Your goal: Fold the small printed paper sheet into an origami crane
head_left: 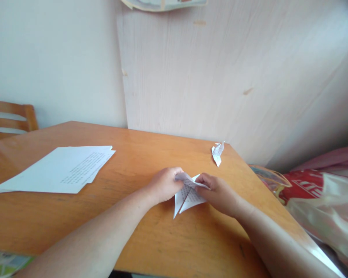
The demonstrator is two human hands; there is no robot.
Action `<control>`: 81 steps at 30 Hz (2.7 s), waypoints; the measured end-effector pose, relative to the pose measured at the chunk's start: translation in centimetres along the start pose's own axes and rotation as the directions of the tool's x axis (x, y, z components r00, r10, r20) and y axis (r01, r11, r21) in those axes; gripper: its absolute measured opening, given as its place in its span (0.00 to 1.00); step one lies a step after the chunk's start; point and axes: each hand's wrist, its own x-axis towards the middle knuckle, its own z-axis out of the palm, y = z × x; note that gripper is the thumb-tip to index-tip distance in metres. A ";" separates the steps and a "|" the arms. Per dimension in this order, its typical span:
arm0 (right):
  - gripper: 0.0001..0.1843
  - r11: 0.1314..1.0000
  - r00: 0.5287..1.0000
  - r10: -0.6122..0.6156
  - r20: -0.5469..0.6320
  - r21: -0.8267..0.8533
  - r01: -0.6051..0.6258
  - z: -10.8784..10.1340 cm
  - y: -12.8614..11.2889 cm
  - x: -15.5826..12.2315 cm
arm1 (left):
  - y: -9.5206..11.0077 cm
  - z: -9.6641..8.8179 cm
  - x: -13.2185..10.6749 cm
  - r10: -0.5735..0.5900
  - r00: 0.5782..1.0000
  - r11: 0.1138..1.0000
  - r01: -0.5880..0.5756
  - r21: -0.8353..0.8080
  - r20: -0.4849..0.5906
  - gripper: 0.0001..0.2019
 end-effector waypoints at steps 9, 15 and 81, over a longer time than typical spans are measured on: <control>0.07 0.997 1.000 -0.029 0.000 0.071 0.029 0.0 0.6 -0.1 | -0.8 -0.5 -0.1 0.017 0.999 0.999 -0.016 -0.029 0.034 0.07; 0.10 0.999 0.999 -0.017 -0.029 0.039 0.018 0.4 0.9 0.0 | -1.0 -0.5 0.0 0.002 1.000 1.000 -0.001 -0.027 0.013 0.09; 0.07 0.996 0.989 0.086 0.123 0.020 -0.089 -5.0 1.7 -0.9 | 0.7 -0.2 -0.5 0.029 0.995 0.883 -0.070 0.463 0.095 0.09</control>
